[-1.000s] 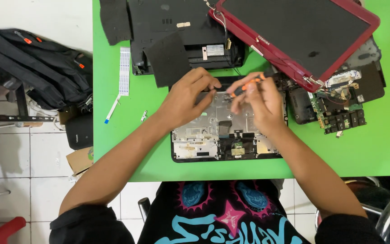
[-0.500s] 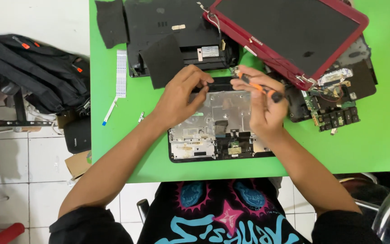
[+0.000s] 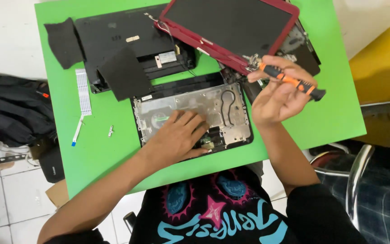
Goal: Repairing a laptop by disassembling internal components using a screwdriver
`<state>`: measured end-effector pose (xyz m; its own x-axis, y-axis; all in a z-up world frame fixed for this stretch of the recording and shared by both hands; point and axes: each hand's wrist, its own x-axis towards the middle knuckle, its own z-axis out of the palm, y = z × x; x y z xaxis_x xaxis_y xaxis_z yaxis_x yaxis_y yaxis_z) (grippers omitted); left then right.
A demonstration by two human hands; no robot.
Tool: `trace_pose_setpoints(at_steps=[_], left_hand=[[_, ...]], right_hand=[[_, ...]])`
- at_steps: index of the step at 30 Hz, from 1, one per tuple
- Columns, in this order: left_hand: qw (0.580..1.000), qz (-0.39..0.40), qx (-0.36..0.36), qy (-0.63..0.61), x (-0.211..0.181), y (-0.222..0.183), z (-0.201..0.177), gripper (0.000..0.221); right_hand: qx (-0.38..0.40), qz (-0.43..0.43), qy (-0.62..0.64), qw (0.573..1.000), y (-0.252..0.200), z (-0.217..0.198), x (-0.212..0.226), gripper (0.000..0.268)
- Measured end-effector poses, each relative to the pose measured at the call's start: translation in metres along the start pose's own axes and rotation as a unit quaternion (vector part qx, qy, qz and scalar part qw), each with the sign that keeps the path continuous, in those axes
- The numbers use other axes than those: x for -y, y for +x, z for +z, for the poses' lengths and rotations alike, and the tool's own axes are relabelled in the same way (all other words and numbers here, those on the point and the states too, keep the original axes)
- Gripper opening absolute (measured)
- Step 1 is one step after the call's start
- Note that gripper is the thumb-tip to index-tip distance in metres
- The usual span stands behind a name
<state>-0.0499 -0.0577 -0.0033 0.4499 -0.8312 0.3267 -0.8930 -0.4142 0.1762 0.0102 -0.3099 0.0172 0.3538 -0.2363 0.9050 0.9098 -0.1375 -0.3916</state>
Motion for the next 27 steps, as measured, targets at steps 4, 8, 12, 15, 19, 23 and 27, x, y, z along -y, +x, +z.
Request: trace_pose_setpoints(at_steps=[4, 8, 12, 15, 19, 23, 27], left_hand=[[0.996, -0.03, 0.055, 0.058, -0.022, 0.001, 0.001, 0.057], [0.988, -0.044, 0.09, 0.115, -0.039, -0.003, 0.002, 0.083], [0.989, -0.034, 0.086, 0.114, -0.057, -0.013, -0.002, 0.097], [0.989, -0.056, 0.025, 0.134, -0.068, -0.018, -0.001, 0.069], [0.988, -0.052, -0.017, 0.141, -0.063, -0.017, -0.004, 0.03], [0.977, 0.011, -0.06, 0.203, -0.064, -0.015, 0.003, 0.013], [0.965, 0.082, -0.114, 0.221, -0.067, -0.005, -0.022, 0.013]], right_hand=[[-0.036, 0.002, -0.006, 0.999, 0.013, -0.004, 0.016, 0.029], [-0.042, 0.039, -0.018, 0.998, 0.001, -0.022, 0.025, 0.029], [-0.054, 0.077, -0.043, 0.995, -0.024, -0.05, 0.027, 0.029], [-0.078, 0.096, -0.055, 0.991, -0.034, -0.064, 0.027, 0.029], [-0.084, 0.102, -0.066, 0.989, -0.037, -0.074, 0.022, 0.027], [-0.09, 0.107, -0.056, 0.989, -0.037, -0.071, 0.02, 0.027], [-0.092, 0.124, -0.05, 0.987, -0.038, -0.068, 0.023, 0.027]])
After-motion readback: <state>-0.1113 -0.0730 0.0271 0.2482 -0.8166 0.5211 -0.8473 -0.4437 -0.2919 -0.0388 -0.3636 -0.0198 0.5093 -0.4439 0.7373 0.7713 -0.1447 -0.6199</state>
